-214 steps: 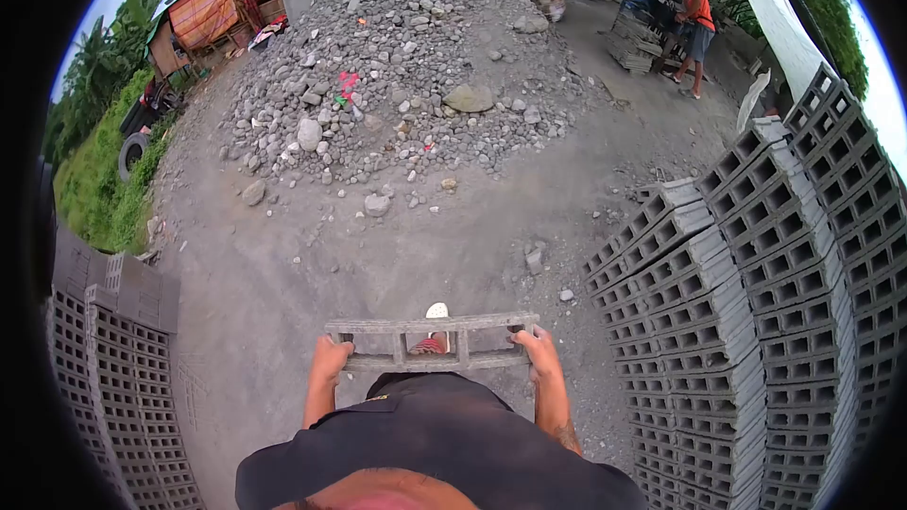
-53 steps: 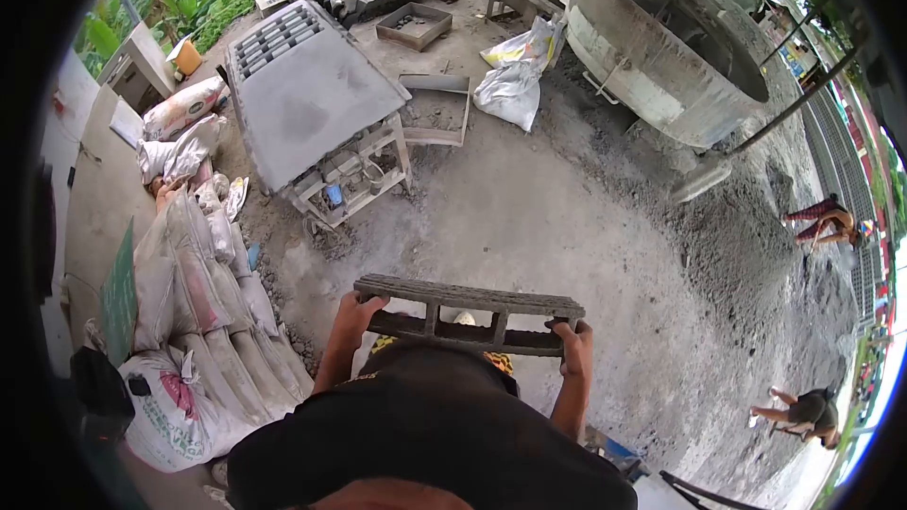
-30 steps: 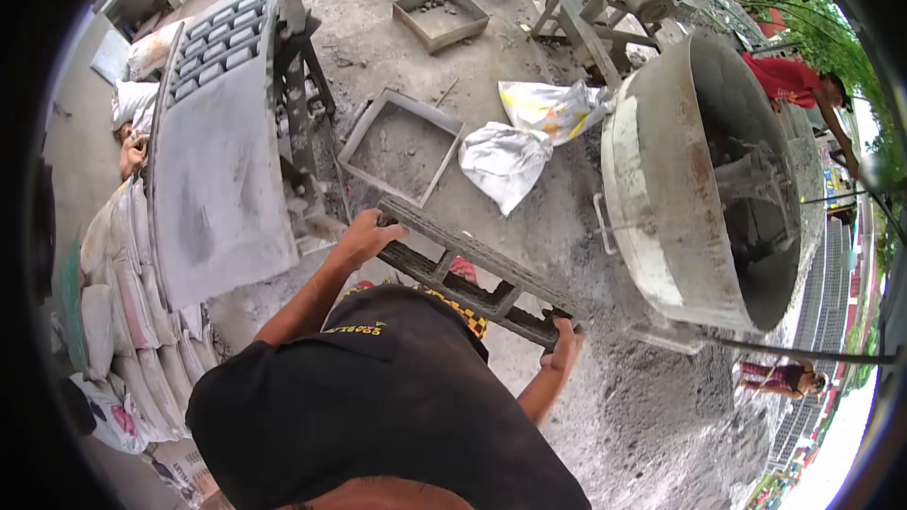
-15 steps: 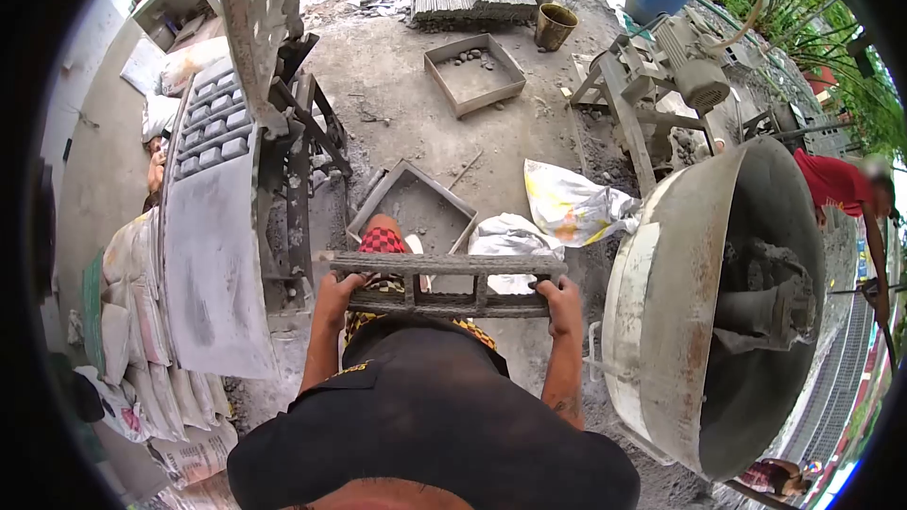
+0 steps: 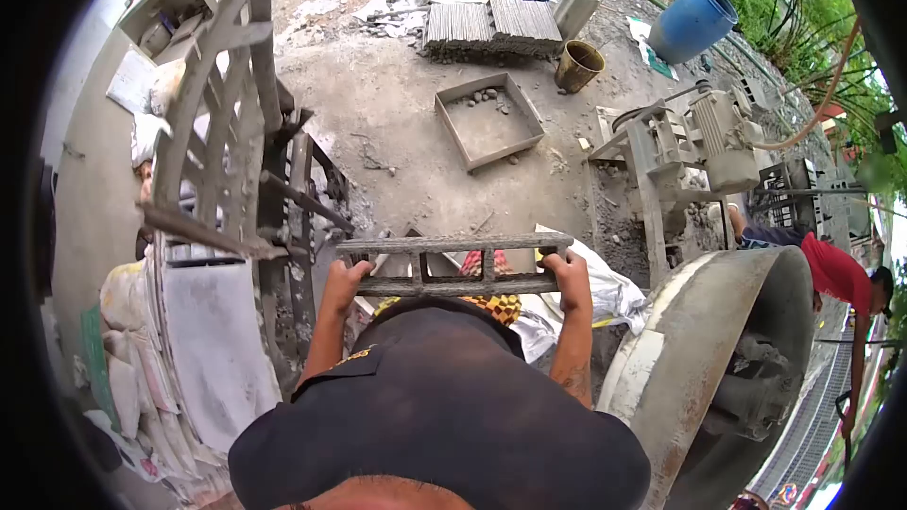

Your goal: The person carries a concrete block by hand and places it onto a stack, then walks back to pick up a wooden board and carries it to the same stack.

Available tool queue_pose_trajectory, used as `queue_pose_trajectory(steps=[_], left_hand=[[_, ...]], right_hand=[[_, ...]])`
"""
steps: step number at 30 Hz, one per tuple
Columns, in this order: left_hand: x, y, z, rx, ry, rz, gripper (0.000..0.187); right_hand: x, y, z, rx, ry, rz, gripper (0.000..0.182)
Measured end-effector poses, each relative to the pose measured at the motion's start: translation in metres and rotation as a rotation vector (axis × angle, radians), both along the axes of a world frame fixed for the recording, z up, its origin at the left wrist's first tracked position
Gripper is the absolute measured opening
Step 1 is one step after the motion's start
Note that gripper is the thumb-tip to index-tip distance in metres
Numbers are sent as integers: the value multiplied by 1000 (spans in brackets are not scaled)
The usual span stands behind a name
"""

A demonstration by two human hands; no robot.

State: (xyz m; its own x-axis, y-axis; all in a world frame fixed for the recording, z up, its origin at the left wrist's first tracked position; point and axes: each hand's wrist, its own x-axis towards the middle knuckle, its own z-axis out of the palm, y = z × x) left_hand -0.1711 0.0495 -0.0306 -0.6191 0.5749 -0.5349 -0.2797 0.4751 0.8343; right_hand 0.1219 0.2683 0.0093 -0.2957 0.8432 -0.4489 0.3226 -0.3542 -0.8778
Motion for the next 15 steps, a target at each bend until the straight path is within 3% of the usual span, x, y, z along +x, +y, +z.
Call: queue_pose_trajectory(steps=[5, 10, 15], left_hand=[[-53, 64, -7, 55, 211, -22, 22], [-85, 138, 15, -7, 178, 73, 19], [-145, 220, -25, -82, 237, 35, 20]], right_hand=[[-55, 71, -3, 17, 33, -11, 24], [-109, 152, -26, -1, 50, 56, 25], [-169, 250, -73, -94, 93, 74, 32]])
